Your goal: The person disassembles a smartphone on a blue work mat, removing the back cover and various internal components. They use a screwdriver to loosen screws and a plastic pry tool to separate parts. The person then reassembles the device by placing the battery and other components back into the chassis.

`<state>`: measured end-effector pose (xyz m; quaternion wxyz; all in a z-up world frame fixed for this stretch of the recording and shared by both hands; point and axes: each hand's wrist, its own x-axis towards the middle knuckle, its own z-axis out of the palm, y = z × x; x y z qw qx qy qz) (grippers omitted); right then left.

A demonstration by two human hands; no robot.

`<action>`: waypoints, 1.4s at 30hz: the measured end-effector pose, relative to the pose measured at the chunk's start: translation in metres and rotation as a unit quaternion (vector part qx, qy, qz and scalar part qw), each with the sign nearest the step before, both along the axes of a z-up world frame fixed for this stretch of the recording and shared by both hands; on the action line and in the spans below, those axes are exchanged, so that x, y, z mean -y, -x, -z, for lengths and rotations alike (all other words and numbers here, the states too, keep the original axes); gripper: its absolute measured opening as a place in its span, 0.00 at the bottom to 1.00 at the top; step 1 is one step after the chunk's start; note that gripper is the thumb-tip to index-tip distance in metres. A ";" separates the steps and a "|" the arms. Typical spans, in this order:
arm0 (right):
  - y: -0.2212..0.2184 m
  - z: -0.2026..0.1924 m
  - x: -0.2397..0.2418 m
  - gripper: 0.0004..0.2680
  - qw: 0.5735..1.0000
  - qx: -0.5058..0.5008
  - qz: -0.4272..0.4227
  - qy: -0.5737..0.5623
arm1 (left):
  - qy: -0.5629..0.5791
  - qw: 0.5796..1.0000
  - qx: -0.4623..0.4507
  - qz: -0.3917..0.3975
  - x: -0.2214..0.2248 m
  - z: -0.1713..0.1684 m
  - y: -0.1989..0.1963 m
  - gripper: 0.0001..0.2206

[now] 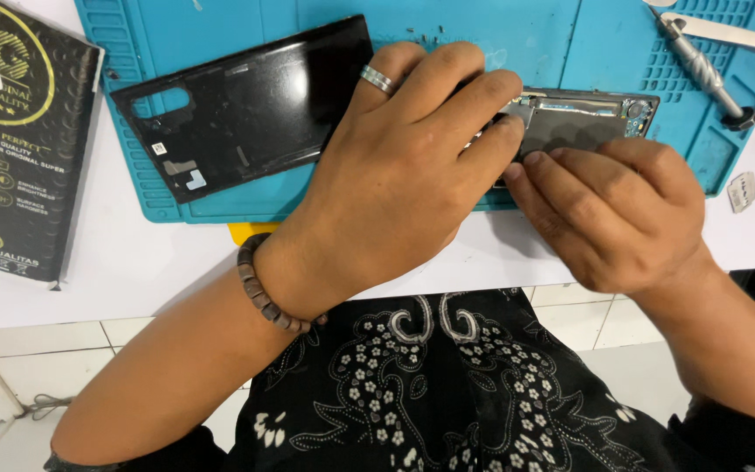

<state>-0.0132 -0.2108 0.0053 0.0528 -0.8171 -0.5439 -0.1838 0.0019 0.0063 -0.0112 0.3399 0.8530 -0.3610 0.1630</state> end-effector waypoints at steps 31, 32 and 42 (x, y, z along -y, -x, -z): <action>0.033 -0.018 0.007 0.05 0.722 -0.501 0.240 -0.411 | 0.277 0.930 -0.238 0.039 0.020 -0.038 0.019 0.03; 0.033 -0.017 0.006 0.05 0.721 -0.495 0.243 -0.420 | 0.245 0.950 -0.187 0.041 0.020 -0.035 0.019 0.04; 0.035 -0.009 0.006 0.06 0.723 -0.486 0.244 -0.426 | 0.267 0.921 -0.275 0.071 0.025 -0.023 0.028 0.06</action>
